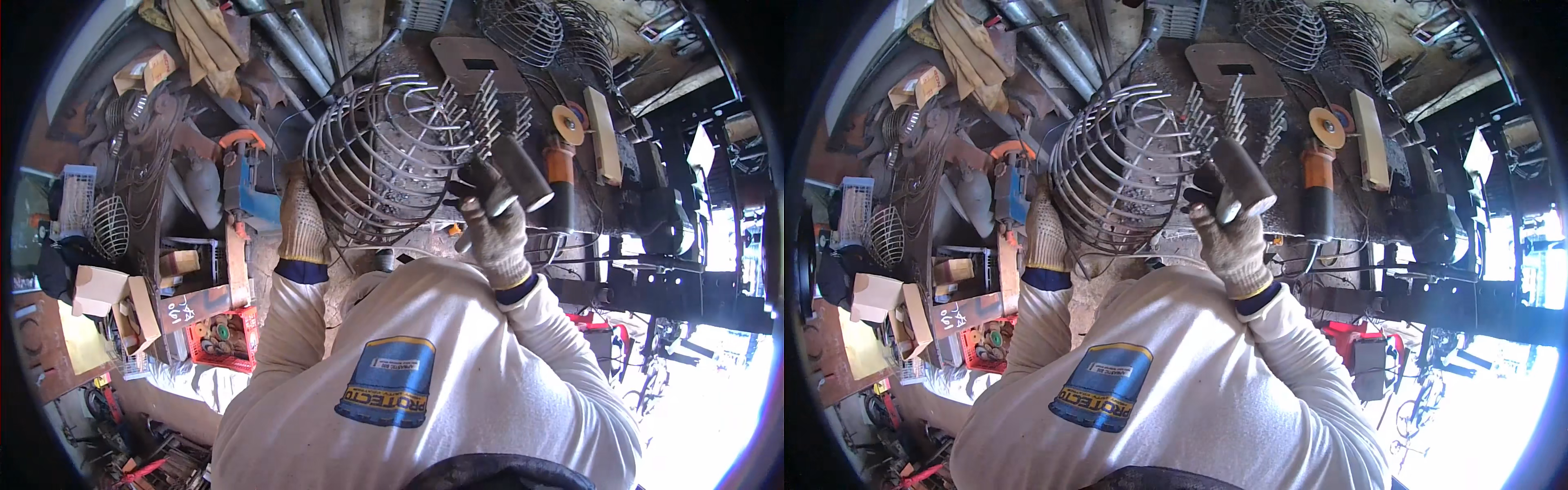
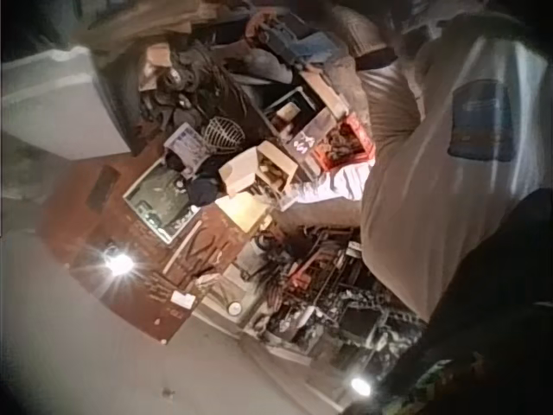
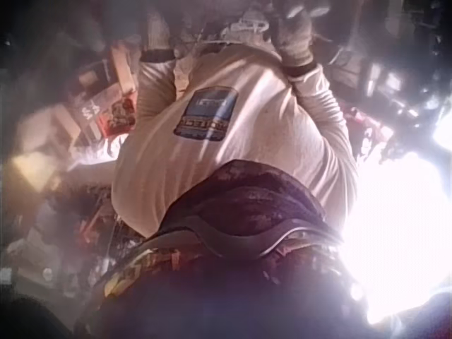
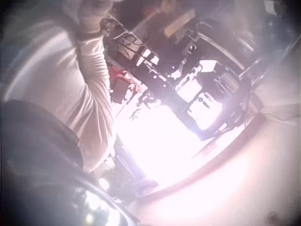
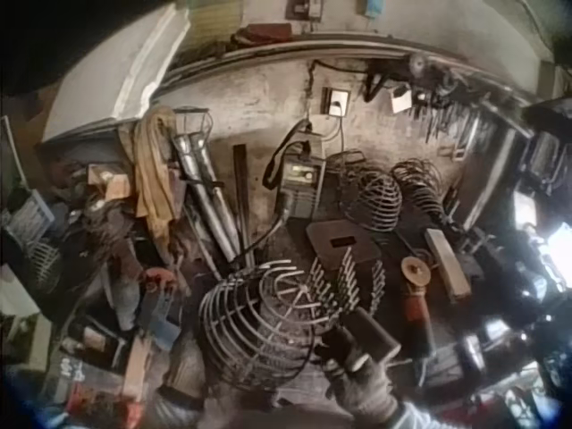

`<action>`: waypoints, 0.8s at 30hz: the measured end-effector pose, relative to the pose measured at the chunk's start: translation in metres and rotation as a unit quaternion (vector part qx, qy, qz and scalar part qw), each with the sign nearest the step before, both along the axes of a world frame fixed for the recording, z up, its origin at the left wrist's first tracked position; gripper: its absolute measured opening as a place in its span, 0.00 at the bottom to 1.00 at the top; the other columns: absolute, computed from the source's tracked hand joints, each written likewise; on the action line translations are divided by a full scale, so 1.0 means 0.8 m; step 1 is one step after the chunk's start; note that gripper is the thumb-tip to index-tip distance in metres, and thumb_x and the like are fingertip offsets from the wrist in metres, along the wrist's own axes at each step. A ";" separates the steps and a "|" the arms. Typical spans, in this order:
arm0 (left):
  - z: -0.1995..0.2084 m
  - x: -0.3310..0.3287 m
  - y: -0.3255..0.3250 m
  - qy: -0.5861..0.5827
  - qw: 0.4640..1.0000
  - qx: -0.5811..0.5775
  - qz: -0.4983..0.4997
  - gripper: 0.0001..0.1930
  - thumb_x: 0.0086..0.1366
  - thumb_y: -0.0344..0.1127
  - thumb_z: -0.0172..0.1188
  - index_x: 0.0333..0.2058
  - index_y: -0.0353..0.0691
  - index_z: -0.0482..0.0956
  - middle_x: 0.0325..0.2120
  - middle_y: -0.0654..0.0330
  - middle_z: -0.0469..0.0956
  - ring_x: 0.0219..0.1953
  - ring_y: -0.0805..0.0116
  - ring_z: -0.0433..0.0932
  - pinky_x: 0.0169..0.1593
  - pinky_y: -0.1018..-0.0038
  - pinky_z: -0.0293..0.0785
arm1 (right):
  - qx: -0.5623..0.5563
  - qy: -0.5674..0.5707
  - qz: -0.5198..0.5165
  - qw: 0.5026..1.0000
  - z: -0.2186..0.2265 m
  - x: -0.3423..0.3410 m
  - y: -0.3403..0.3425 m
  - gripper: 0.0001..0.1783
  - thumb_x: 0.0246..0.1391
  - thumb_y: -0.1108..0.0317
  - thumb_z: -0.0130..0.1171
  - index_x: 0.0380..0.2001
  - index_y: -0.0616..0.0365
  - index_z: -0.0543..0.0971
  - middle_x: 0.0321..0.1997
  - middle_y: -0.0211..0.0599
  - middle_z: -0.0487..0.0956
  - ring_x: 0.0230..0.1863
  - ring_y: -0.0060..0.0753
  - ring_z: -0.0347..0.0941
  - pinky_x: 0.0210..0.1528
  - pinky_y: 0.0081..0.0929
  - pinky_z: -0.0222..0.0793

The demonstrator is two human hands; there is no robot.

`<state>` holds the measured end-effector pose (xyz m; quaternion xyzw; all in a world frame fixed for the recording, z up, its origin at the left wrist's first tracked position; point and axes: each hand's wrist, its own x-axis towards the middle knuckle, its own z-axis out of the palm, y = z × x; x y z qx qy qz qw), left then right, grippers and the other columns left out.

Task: The person welds a curved metal wire to a wire cage frame using a welding torch and a rod. The person then hammers a different metal part on the frame before welding the rod to another section of the frame.

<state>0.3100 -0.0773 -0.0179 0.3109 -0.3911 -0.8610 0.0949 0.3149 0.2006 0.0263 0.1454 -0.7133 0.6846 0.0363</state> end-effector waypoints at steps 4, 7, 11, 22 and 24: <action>-0.008 0.013 0.038 0.009 1.000 -0.013 -0.013 0.30 0.74 0.57 0.49 0.60 0.37 0.73 0.54 0.55 0.78 0.51 0.64 0.79 0.55 0.69 0.75 | -0.034 -0.038 -0.009 0.999 0.003 0.023 0.017 0.37 0.61 0.70 0.64 0.70 0.63 0.59 0.59 0.43 0.75 0.57 0.31 0.75 0.58 0.30 0.72; 0.005 0.029 0.059 0.010 0.999 -0.026 -0.032 0.30 0.74 0.57 0.49 0.61 0.38 0.71 0.55 0.56 0.78 0.52 0.62 0.79 0.57 0.68 0.75 | 0.039 -0.030 -0.047 0.998 -0.002 0.030 0.044 0.37 0.60 0.69 0.66 0.69 0.62 0.62 0.59 0.43 0.76 0.57 0.31 0.75 0.59 0.31 0.71; 0.064 0.043 0.090 0.079 0.990 -0.009 -0.120 0.27 0.75 0.55 0.49 0.61 0.39 0.72 0.57 0.54 0.77 0.54 0.59 0.79 0.57 0.67 0.78 | -0.045 -0.007 -0.050 0.998 -0.011 0.041 0.064 0.31 0.60 0.73 0.63 0.65 0.64 0.66 0.48 0.37 0.77 0.45 0.27 0.76 0.46 0.28 0.77; 0.032 0.001 0.106 0.048 0.989 -0.040 -0.133 0.27 0.74 0.55 0.50 0.57 0.38 0.76 0.52 0.59 0.79 0.49 0.64 0.80 0.55 0.68 0.75 | -0.055 0.044 0.025 0.997 0.001 0.071 0.086 0.23 0.60 0.77 0.60 0.57 0.61 0.68 0.53 0.47 0.78 0.43 0.35 0.80 0.43 0.32 0.82; 0.031 -0.020 0.095 0.071 0.976 -0.076 -0.191 0.25 0.75 0.53 0.50 0.55 0.38 0.77 0.50 0.58 0.81 0.48 0.66 0.80 0.53 0.69 0.76 | -0.127 0.033 -0.020 0.991 0.019 0.062 0.087 0.17 0.58 0.80 0.60 0.50 0.62 0.72 0.49 0.47 0.79 0.41 0.33 0.79 0.43 0.32 0.80</action>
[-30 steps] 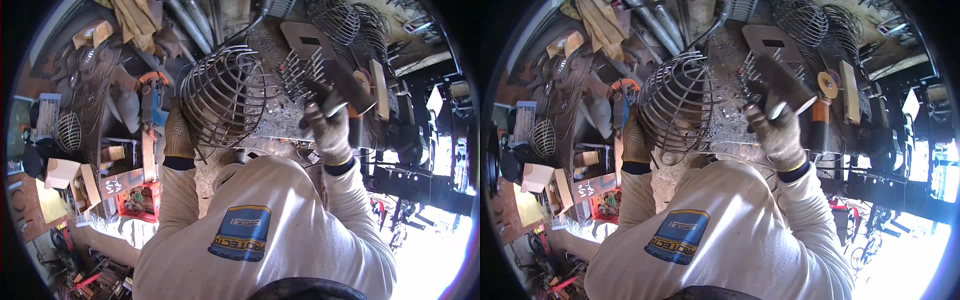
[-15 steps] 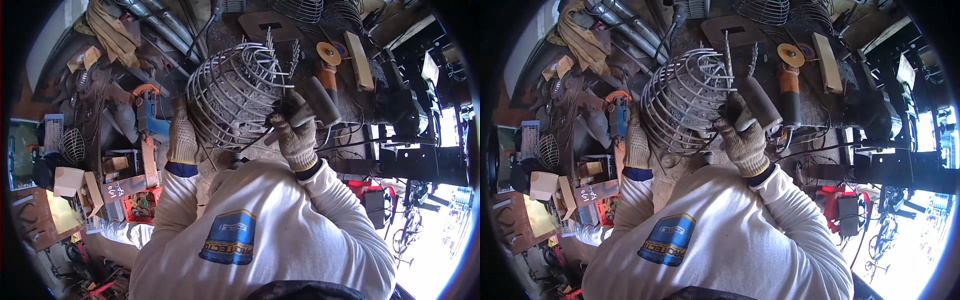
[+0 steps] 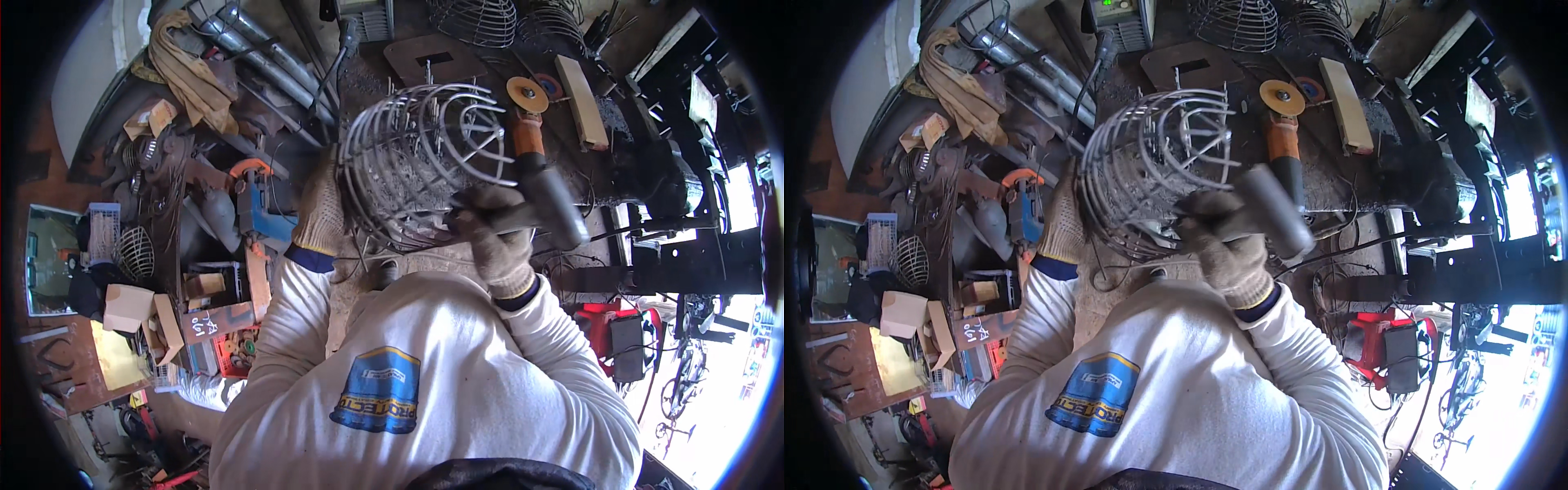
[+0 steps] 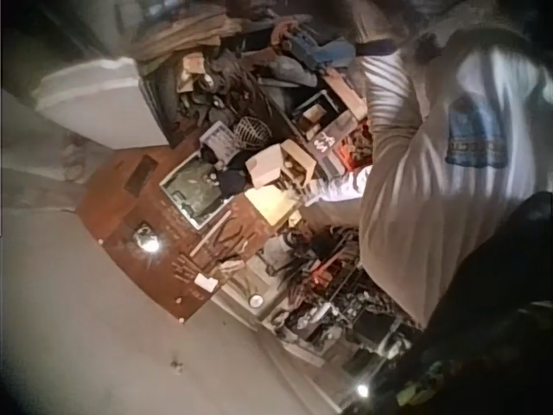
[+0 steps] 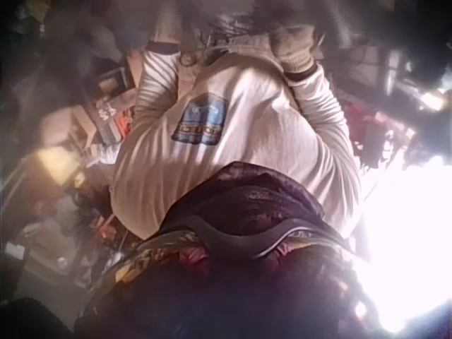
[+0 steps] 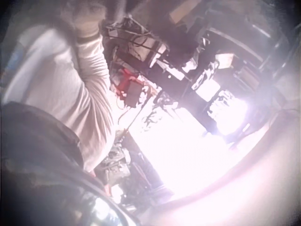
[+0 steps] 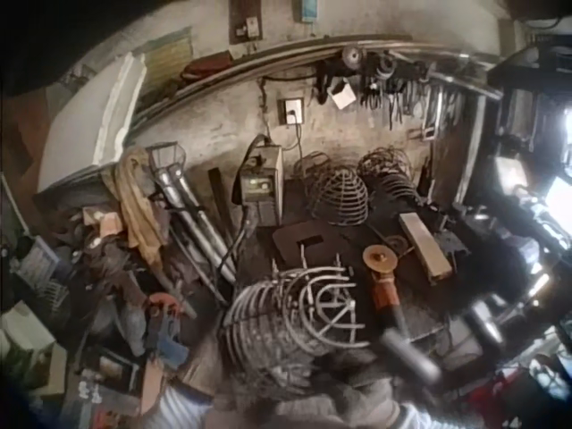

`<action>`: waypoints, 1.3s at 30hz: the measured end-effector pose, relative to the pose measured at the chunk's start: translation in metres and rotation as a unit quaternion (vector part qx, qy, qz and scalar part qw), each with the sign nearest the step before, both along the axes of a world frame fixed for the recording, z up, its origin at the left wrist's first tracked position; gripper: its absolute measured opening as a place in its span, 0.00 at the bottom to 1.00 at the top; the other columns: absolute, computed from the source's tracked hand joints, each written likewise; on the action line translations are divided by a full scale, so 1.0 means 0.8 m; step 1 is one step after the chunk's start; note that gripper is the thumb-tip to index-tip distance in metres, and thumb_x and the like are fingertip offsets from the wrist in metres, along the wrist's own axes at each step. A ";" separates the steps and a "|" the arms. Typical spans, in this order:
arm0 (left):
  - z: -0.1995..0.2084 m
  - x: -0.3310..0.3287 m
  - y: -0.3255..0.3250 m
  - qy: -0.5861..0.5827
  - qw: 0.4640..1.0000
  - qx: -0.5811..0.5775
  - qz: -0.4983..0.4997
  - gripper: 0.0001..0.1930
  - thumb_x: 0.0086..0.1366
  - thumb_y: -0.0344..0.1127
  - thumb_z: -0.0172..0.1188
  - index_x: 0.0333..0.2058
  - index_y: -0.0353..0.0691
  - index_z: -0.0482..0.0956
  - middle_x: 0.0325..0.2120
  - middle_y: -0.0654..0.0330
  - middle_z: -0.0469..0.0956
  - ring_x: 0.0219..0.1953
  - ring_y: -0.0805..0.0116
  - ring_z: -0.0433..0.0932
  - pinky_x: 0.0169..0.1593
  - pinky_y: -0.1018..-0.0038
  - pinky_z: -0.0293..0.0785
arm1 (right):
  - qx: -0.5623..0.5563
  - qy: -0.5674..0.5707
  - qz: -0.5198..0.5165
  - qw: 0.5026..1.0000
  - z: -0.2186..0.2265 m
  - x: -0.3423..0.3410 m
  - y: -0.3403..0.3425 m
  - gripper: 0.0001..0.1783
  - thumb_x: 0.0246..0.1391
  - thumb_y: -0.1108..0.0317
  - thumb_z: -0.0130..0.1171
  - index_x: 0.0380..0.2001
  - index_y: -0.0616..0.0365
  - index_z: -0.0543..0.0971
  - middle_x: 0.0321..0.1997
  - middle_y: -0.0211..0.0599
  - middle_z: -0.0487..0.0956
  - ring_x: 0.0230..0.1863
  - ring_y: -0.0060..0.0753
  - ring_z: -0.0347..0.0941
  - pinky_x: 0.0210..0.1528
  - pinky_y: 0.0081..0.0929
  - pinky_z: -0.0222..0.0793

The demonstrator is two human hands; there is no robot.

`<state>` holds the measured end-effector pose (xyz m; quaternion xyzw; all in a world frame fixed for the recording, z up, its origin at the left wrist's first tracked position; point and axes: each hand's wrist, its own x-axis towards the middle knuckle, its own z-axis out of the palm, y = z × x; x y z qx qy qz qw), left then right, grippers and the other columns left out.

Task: The person welds a curved metal wire to a wire cage frame using a welding torch and a rod. The person then hammers a different metal part on the frame before welding the rod to another section of the frame.

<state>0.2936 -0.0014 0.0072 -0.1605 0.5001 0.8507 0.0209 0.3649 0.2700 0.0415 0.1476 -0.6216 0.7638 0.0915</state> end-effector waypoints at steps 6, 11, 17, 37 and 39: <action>0.059 -0.085 0.008 -0.078 0.909 -0.392 -0.118 0.20 0.74 0.44 0.49 0.59 0.40 0.69 0.40 0.45 0.83 0.43 0.48 0.83 0.50 0.60 0.79 | -0.142 0.005 -0.061 0.988 0.044 -0.015 0.035 0.18 0.55 0.78 0.60 0.48 0.52 0.72 0.40 0.38 0.79 0.34 0.32 0.79 0.32 0.30 0.80; 0.012 -0.153 0.024 -0.038 0.723 -0.686 -0.073 0.23 0.72 0.44 0.49 0.61 0.41 0.69 0.52 0.41 0.79 0.54 0.47 0.79 0.54 0.54 0.78 | -0.098 0.015 -0.117 0.988 0.046 0.001 0.037 0.18 0.53 0.75 0.62 0.46 0.52 0.72 0.39 0.39 0.79 0.31 0.33 0.79 0.29 0.27 0.77; -0.028 -0.167 0.053 -0.017 0.578 -0.792 -0.195 0.17 0.67 0.38 0.52 0.50 0.41 0.81 0.52 0.47 0.80 0.55 0.48 0.79 0.58 0.57 0.76 | -0.135 0.013 -0.180 0.974 0.052 0.016 0.020 0.19 0.54 0.78 0.61 0.48 0.50 0.71 0.41 0.45 0.80 0.33 0.38 0.81 0.30 0.28 0.78; 0.043 0.058 0.055 0.068 0.948 0.270 -0.153 0.30 0.72 0.53 0.54 0.66 0.43 0.66 0.65 0.53 0.68 0.63 0.51 0.71 0.66 0.49 0.68 | -0.261 0.037 0.018 0.965 0.029 -0.023 -0.022 0.16 0.56 0.81 0.63 0.45 0.59 0.71 0.45 0.44 0.77 0.49 0.41 0.79 0.46 0.34 0.82; 0.046 0.051 0.044 0.115 0.954 0.232 -0.153 0.30 0.71 0.52 0.56 0.66 0.43 0.66 0.65 0.53 0.68 0.63 0.50 0.71 0.66 0.46 0.68 | -0.037 0.120 -0.012 0.992 0.015 -0.035 -0.007 0.21 0.59 0.80 0.61 0.54 0.61 0.70 0.47 0.45 0.77 0.45 0.34 0.79 0.43 0.27 0.80</action>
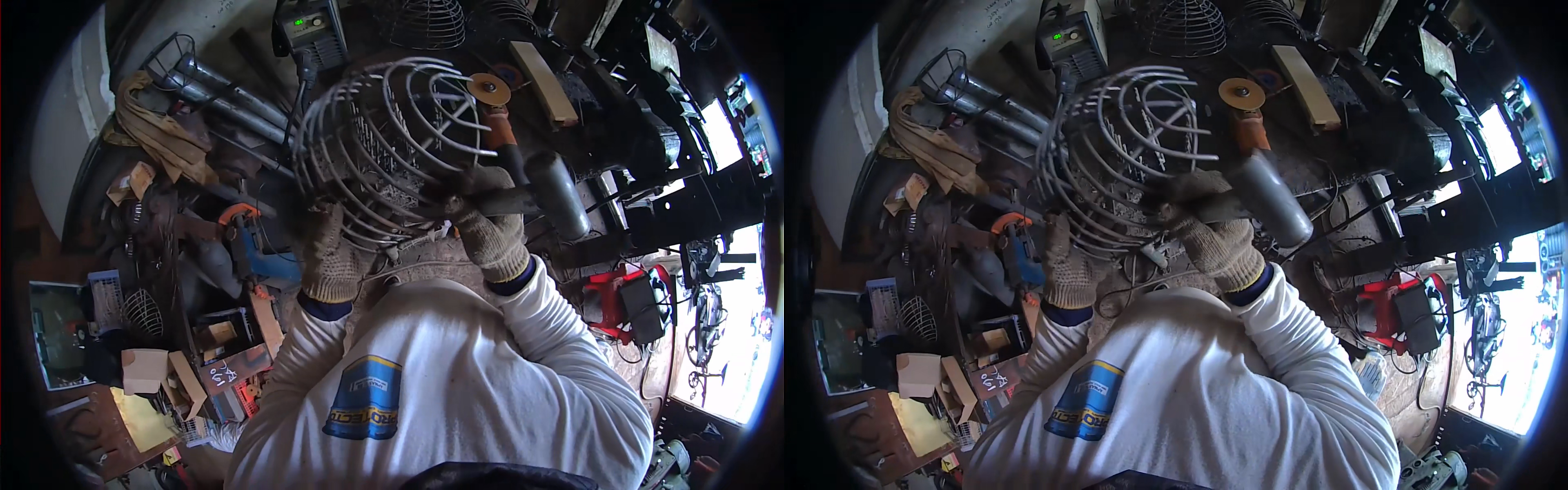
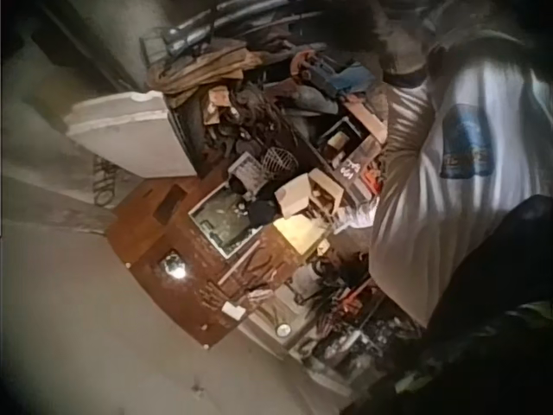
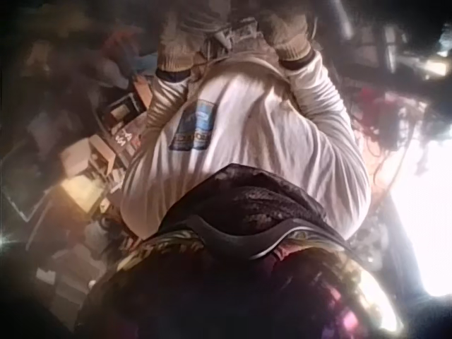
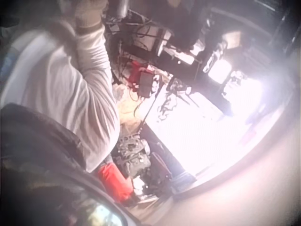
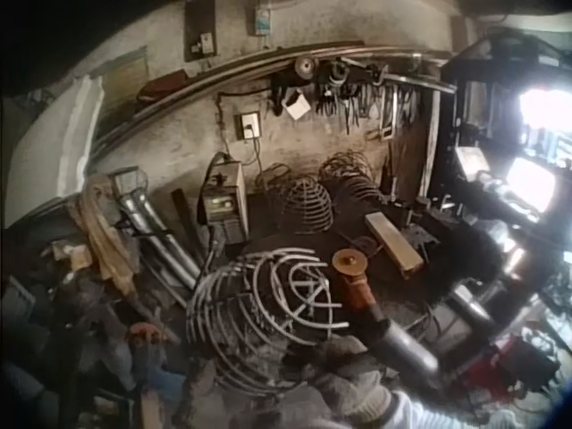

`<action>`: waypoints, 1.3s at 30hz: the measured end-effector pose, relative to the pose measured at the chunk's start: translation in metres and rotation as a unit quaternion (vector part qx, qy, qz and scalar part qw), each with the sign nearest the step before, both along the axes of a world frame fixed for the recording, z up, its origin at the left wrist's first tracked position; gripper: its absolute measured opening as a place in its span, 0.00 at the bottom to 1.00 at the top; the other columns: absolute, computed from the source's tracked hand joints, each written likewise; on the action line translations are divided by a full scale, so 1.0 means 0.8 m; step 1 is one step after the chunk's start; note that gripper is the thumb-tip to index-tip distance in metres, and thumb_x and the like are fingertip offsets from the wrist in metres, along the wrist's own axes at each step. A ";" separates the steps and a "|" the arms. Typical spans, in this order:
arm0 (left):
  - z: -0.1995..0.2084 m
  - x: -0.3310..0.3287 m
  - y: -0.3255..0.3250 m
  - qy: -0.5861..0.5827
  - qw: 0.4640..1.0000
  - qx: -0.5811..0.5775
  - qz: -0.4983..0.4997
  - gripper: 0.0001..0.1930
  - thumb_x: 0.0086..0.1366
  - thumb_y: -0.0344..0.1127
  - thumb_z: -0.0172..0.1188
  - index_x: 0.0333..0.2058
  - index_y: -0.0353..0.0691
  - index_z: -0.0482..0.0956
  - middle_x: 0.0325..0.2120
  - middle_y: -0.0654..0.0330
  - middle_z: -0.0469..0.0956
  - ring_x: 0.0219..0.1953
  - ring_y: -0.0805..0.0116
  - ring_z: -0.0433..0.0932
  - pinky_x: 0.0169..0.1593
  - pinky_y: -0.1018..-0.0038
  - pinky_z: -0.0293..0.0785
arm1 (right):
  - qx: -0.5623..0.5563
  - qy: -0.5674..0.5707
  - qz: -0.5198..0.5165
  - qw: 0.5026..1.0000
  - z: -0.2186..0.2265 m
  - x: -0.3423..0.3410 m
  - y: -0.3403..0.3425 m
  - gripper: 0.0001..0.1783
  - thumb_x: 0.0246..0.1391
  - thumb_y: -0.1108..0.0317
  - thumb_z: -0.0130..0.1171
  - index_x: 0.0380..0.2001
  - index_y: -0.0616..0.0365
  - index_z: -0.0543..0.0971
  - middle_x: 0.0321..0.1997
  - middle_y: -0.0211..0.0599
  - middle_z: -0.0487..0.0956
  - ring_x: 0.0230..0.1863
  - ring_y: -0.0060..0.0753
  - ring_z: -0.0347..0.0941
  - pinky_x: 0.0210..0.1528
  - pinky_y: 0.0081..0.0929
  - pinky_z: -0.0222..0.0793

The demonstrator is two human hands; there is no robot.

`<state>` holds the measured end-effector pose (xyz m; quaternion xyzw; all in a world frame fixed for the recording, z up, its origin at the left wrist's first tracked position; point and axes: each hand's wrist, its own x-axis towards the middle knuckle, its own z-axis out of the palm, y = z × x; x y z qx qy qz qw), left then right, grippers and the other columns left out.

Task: The person welds a curved metal wire to a wire cage frame using a welding torch and a rod. The person then hammers a different metal part on the frame before welding the rod to another section of the frame.

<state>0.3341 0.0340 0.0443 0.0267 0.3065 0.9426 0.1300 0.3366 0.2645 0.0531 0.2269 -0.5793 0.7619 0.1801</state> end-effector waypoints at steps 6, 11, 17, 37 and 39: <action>0.007 -0.022 -0.055 0.057 0.990 -0.051 0.115 0.30 0.71 0.48 0.56 0.67 0.43 0.64 0.66 0.49 0.67 0.65 0.47 0.69 0.65 0.43 0.68 | 0.024 -0.032 0.009 0.999 -0.021 0.014 0.026 0.39 0.61 0.55 0.66 0.67 0.64 0.62 0.36 0.36 0.79 0.37 0.29 0.79 0.41 0.29 0.79; 0.021 -0.028 -0.073 0.069 0.993 -0.014 0.095 0.29 0.70 0.43 0.59 0.66 0.42 0.66 0.63 0.45 0.70 0.60 0.45 0.75 0.61 0.42 0.73 | 0.140 -0.036 -0.130 0.981 -0.047 0.029 0.052 0.37 0.61 0.47 0.64 0.60 0.67 0.69 0.31 0.29 0.77 0.32 0.21 0.74 0.38 0.21 0.71; 0.018 -0.037 -0.071 0.049 0.988 -0.054 0.138 0.31 0.63 0.38 0.67 0.63 0.39 0.70 0.59 0.45 0.74 0.56 0.45 0.78 0.57 0.44 0.78 | 0.414 0.056 -0.130 0.899 0.011 0.025 0.039 0.28 0.45 0.65 0.68 0.51 0.63 0.76 0.40 0.50 0.81 0.38 0.53 0.81 0.39 0.41 0.77; 0.011 -0.016 -0.103 0.218 0.813 -0.465 0.276 0.27 0.65 0.38 0.62 0.61 0.38 0.70 0.55 0.49 0.76 0.53 0.53 0.80 0.53 0.56 0.82 | 0.434 0.304 -0.103 0.842 0.071 0.029 -0.014 0.24 0.50 0.63 0.62 0.47 0.67 0.76 0.25 0.37 0.75 0.23 0.37 0.77 0.23 0.35 0.72; 0.012 -0.011 -0.098 0.063 0.923 -0.267 0.271 0.25 0.66 0.39 0.61 0.58 0.36 0.72 0.56 0.50 0.76 0.50 0.54 0.81 0.51 0.59 0.83 | 0.527 0.125 -0.108 0.834 0.066 0.024 -0.021 0.19 0.52 0.61 0.64 0.46 0.57 0.78 0.27 0.39 0.79 0.24 0.40 0.79 0.26 0.39 0.76</action>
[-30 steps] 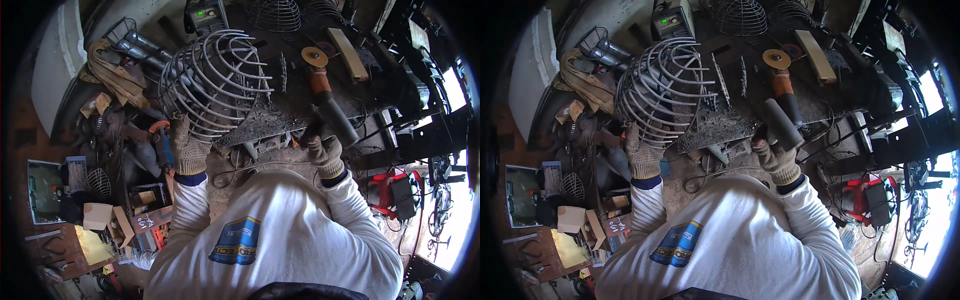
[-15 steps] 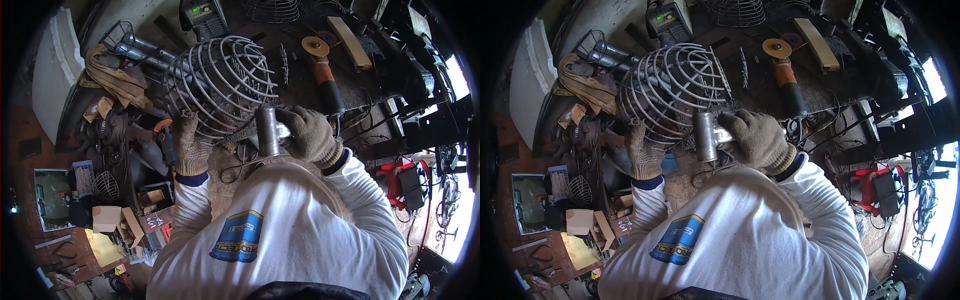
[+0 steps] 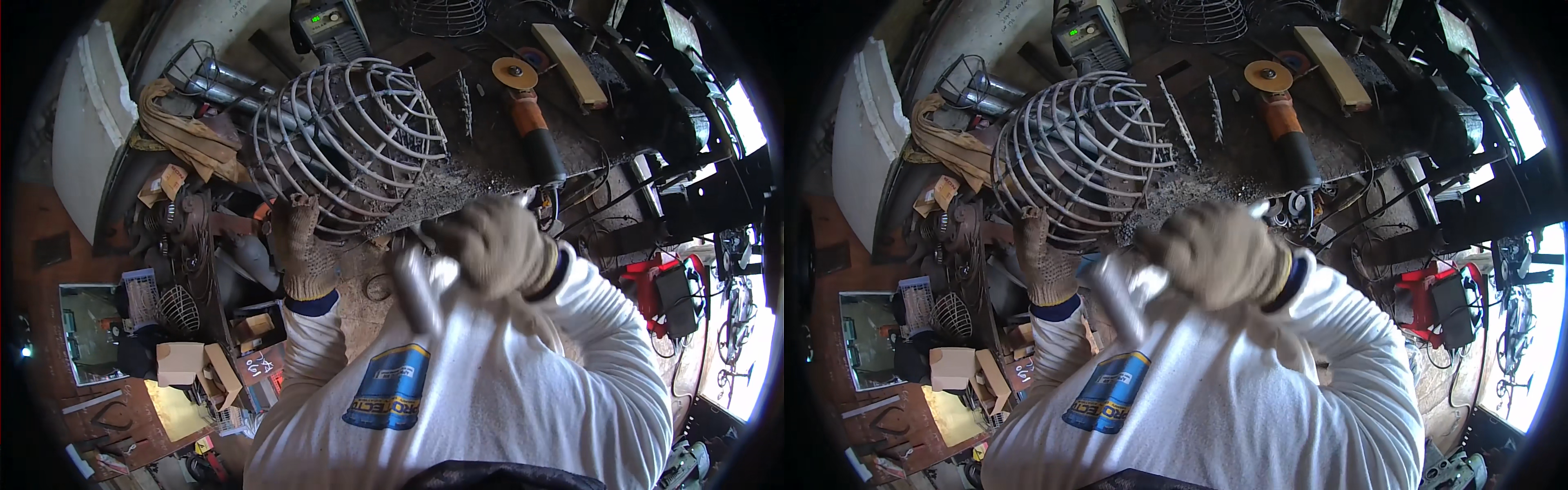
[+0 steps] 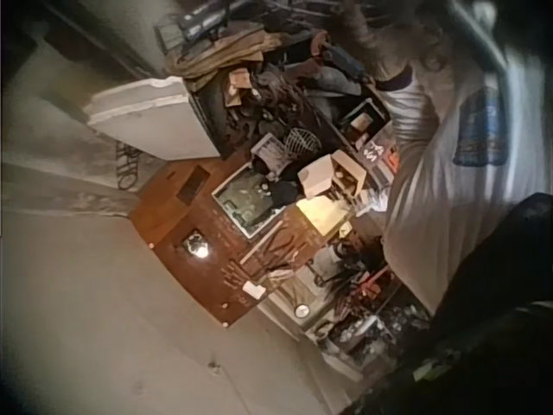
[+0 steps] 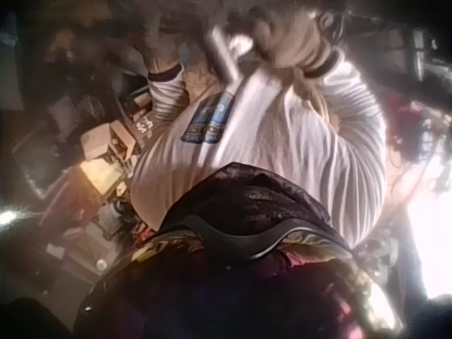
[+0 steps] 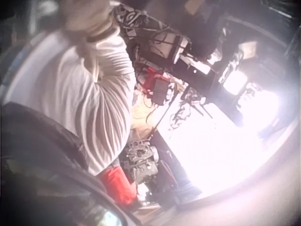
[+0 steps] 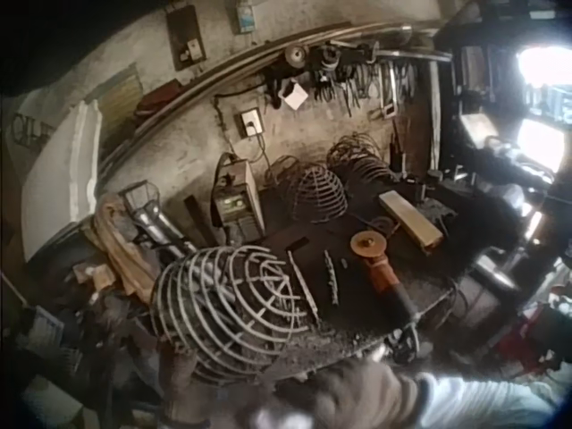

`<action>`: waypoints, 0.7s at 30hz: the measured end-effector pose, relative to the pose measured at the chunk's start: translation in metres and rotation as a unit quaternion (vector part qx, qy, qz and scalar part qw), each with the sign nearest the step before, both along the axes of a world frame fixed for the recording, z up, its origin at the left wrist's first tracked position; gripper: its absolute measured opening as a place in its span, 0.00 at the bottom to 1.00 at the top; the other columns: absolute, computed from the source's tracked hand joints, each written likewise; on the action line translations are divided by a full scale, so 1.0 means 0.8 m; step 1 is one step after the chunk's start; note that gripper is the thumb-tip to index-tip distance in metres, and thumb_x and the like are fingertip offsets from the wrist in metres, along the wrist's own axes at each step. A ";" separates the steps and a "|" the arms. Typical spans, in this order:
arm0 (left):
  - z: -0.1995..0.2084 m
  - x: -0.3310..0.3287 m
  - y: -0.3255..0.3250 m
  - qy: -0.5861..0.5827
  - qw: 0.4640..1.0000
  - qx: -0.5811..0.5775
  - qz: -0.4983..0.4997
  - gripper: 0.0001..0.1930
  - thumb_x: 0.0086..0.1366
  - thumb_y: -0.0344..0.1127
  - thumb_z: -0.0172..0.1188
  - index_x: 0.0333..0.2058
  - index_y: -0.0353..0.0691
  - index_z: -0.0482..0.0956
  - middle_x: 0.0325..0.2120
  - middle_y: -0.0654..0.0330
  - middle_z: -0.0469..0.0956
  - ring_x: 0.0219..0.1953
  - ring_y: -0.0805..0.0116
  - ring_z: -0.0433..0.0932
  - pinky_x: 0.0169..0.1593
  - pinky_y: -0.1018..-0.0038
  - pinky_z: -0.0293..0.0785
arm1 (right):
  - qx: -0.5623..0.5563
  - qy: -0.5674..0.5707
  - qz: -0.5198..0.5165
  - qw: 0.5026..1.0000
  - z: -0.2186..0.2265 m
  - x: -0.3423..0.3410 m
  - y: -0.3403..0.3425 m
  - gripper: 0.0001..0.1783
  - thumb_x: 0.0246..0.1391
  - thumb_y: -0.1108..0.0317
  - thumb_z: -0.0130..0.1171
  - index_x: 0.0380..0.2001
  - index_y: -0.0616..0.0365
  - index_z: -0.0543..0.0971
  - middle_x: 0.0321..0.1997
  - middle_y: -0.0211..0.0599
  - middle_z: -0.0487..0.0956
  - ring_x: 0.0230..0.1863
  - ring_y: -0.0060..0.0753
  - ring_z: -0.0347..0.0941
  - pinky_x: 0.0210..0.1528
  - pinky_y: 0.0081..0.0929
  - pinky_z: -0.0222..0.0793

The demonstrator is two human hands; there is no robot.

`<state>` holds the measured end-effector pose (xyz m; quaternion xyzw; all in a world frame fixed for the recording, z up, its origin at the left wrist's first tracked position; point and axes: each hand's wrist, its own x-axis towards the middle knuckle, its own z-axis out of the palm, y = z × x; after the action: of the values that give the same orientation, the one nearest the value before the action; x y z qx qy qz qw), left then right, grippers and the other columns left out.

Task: The person welds a curved metal wire to a wire cage frame using a welding torch and a rod. The person then hammers a different metal part on the frame before welding the rod to another section of the frame.

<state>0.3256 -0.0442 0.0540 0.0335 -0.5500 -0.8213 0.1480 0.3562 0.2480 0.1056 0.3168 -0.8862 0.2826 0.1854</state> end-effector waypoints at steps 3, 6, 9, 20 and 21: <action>0.041 0.006 0.020 0.034 0.993 -0.030 -0.109 0.23 0.66 0.39 0.61 0.56 0.36 0.74 0.52 0.50 0.78 0.47 0.55 0.82 0.47 0.62 0.84 | -0.008 -0.093 -0.102 0.990 -0.010 -0.028 0.024 0.20 0.50 0.55 0.68 0.41 0.57 0.81 0.34 0.44 0.82 0.31 0.47 0.81 0.34 0.42 0.77; 0.056 -0.002 0.030 0.079 0.992 -0.079 -0.056 0.20 0.67 0.40 0.61 0.52 0.32 0.77 0.46 0.50 0.81 0.45 0.57 0.83 0.47 0.63 0.82 | 0.017 0.052 -0.047 0.997 -0.015 0.003 0.016 0.29 0.41 0.54 0.73 0.45 0.59 0.79 0.30 0.43 0.81 0.26 0.41 0.81 0.25 0.37 0.75; 0.022 -0.004 -0.002 0.209 0.846 -0.489 0.039 0.19 0.65 0.31 0.65 0.53 0.35 0.76 0.49 0.48 0.79 0.47 0.56 0.82 0.50 0.63 0.79 | -0.050 0.074 0.127 0.988 0.002 0.002 0.018 0.28 0.47 0.57 0.66 0.47 0.66 0.76 0.28 0.40 0.78 0.24 0.41 0.78 0.24 0.38 0.72; -0.008 -0.012 -0.036 0.318 0.756 -0.553 0.145 0.26 0.61 0.33 0.67 0.58 0.41 0.73 0.55 0.47 0.75 0.53 0.48 0.78 0.54 0.55 0.77 | -0.012 0.062 0.038 0.997 0.010 0.006 0.017 0.30 0.44 0.57 0.68 0.49 0.65 0.77 0.28 0.42 0.79 0.26 0.44 0.79 0.24 0.38 0.75; -0.004 -0.010 -0.025 0.272 0.822 -0.489 0.101 0.25 0.59 0.29 0.68 0.56 0.40 0.75 0.53 0.48 0.76 0.50 0.49 0.79 0.52 0.56 0.78 | 0.008 0.007 -0.002 1.000 0.008 0.007 0.017 0.29 0.45 0.57 0.69 0.48 0.65 0.77 0.30 0.43 0.78 0.27 0.47 0.78 0.26 0.40 0.74</action>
<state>0.3176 -0.0646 0.0511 -0.2134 -0.8104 -0.4005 0.3706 0.3615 0.2615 0.1123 0.3186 -0.8878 0.2729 0.1891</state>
